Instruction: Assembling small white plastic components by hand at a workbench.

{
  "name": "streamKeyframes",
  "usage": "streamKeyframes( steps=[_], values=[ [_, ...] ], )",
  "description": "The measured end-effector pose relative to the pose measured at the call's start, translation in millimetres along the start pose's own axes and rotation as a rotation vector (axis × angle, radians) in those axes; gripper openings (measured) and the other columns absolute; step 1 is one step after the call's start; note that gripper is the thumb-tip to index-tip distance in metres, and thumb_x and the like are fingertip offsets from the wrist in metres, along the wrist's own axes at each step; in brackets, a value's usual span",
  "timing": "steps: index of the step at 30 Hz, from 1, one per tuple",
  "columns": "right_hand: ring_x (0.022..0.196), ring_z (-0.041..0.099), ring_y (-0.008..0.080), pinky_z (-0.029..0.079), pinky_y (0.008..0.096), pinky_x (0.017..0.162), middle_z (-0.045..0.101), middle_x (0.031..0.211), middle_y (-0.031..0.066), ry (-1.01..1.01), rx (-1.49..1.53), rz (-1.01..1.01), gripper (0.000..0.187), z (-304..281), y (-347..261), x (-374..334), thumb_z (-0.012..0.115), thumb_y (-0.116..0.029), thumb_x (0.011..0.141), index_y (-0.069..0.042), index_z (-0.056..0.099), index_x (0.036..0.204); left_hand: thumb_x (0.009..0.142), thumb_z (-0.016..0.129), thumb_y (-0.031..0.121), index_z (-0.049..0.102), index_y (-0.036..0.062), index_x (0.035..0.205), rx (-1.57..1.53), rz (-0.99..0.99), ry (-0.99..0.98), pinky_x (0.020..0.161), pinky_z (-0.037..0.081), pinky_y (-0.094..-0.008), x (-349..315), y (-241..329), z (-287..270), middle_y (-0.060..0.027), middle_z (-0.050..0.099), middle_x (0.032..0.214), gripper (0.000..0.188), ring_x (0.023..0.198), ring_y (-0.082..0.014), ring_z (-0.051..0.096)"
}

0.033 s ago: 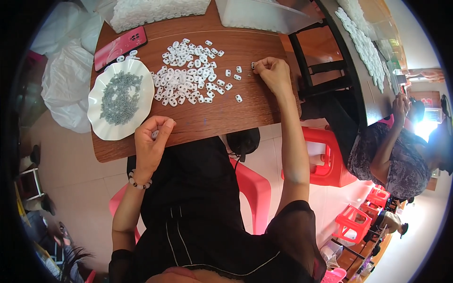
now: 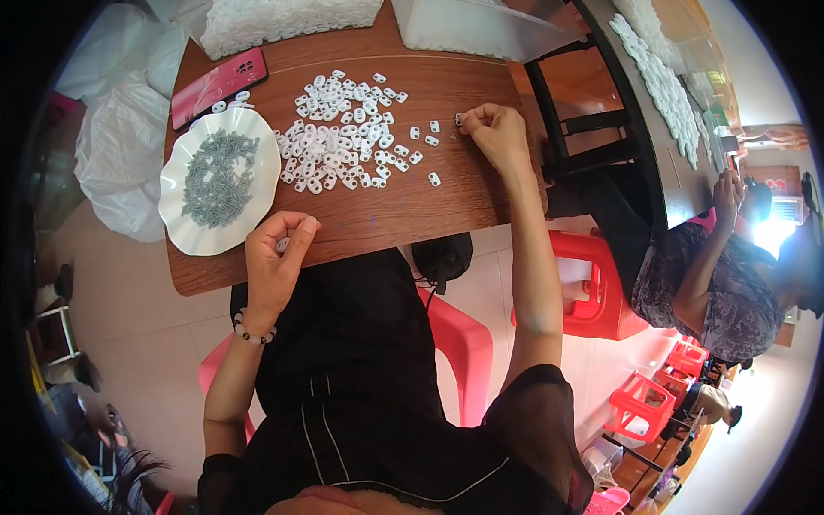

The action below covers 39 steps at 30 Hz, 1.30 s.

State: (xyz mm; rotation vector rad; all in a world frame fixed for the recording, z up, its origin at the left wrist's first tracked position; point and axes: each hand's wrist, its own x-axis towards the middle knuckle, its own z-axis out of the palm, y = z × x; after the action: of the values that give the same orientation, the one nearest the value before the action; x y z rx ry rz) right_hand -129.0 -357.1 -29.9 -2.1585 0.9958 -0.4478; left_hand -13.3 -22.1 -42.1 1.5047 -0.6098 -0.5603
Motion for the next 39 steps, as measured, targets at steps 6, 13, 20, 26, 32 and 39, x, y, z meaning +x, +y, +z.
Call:
streamKeyframes(
  steps=[6,13,20,26,32,39],
  values=[
    [0.065,0.062,0.0112,0.048,0.0267,0.062,0.069,0.070,0.0077,-0.037,-0.124,-0.106,0.017,1.1,-13.9,-6.7,0.071,-0.017,0.082,0.000,0.071,0.082,0.091,0.066,0.014,0.067,-0.0020,0.086,-0.006,-0.025,-0.045,0.054,0.036,-0.0178,-1.7,2.1,-3.5,0.0047,0.059,0.069,0.017,0.061,0.0000,0.045],
    [0.073,0.056,0.0069,0.045,0.0245,0.066,0.067,0.079,0.0037,-0.120,-0.041,-0.310,0.010,24.4,-58.7,-28.0,0.067,-0.008,0.087,0.000,0.069,0.092,0.092,0.066,0.015,0.067,-0.0018,0.086,-0.052,-0.015,-0.042,0.052,0.035,-0.0175,-2.4,0.4,-2.7,0.0050,0.058,0.068,0.018,0.060,0.0007,0.043],
    [0.086,0.059,0.0261,0.050,0.0339,0.072,0.060,0.089,0.0103,-0.239,-0.240,-0.667,0.025,52.3,-89.7,-46.8,0.065,-0.003,0.083,-0.014,0.068,0.106,0.094,0.064,0.017,0.067,-0.0016,0.087,-0.087,-0.016,-0.021,0.054,0.035,-0.0175,-3.4,-0.1,-4.6,0.0042,0.062,0.073,0.020,0.062,0.0005,0.043],
    [0.089,0.058,0.0282,0.049,0.0373,0.077,0.061,0.092,0.0113,-0.251,-0.312,-0.685,0.025,56.6,-86.4,-43.0,0.065,-0.004,0.082,-0.012,0.068,0.106,0.097,0.059,0.019,0.066,-0.0002,0.090,-0.134,-0.069,-0.060,0.050,0.026,-0.0174,-3.9,2.7,-6.4,0.0082,0.052,0.069,0.022,0.057,0.0017,0.034],
    [0.082,0.059,0.0253,0.050,0.0351,0.069,0.063,0.090,0.0115,-0.257,-0.241,-0.635,0.021,59.1,-97.3,-42.5,0.067,-0.008,0.084,-0.009,0.068,0.104,0.095,0.063,0.019,0.067,-0.0014,0.089,-0.150,-0.114,-0.047,0.054,0.035,-0.0170,-4.2,5.4,-8.3,0.0035,0.064,0.078,0.022,0.063,0.0008,0.044],
    [0.090,0.061,0.0311,0.051,0.0422,0.075,0.065,0.087,0.0122,-0.228,-0.201,-0.687,0.019,76.5,-112.9,-43.6,0.067,-0.016,0.083,-0.010,0.069,0.101,0.093,0.063,0.016,0.068,-0.0016,0.089,-0.084,-0.043,-0.032,0.052,0.034,-0.0171,-3.9,-1.5,-5.7,0.0053,0.058,0.068,0.019,0.058,0.0007,0.042]
  ],
)
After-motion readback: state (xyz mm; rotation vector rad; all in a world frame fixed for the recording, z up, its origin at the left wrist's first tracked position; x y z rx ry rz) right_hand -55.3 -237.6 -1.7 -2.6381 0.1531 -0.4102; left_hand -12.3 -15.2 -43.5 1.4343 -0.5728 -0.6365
